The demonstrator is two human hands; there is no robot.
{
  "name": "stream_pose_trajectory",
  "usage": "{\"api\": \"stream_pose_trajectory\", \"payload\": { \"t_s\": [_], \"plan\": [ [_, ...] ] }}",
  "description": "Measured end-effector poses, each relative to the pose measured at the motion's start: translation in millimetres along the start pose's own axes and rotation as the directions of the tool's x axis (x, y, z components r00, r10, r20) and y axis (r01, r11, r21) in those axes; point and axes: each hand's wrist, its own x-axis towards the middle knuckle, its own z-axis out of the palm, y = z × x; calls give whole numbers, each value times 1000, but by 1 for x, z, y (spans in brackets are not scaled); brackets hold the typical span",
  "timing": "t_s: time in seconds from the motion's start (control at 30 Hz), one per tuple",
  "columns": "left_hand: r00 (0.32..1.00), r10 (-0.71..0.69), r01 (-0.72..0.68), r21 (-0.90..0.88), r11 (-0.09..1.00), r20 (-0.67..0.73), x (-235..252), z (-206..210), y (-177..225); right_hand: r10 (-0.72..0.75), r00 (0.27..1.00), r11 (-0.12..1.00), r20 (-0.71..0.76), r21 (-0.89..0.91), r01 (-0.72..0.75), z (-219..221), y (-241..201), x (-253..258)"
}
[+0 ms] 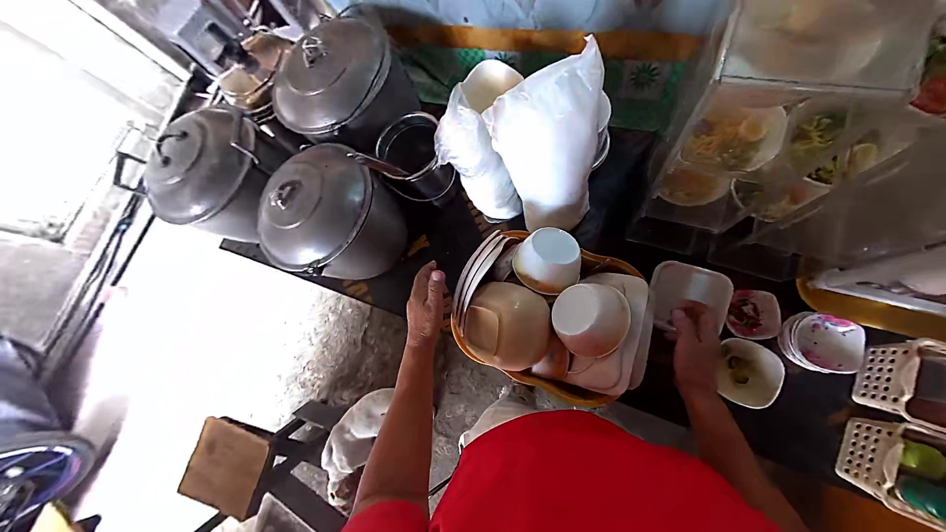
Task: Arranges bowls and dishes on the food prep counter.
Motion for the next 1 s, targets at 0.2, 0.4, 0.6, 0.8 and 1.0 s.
{"api": "stream_pose_trajectory", "payload": {
  "t_s": [0.2,0.4,0.6,0.8,1.0],
  "plan": [
    [962,273,-267,203,942,-4,-38,12,12,-488,801,812,347,-157,563,33,-83,11],
    [954,297,-293,316,902,36,-42,31,5,-268,634,582,726,-403,707,127,-126,54],
    [950,307,-311,313,898,62,-41,36,3,101,577,350,810,-572,742,162,-144,67],
    [959,256,-281,303,911,119,-38,27,12,43,544,370,838,-519,770,152,-144,80],
    [943,324,-332,316,889,80,-33,21,10,-221,588,648,778,-333,684,113,-146,103]
  ]
}}
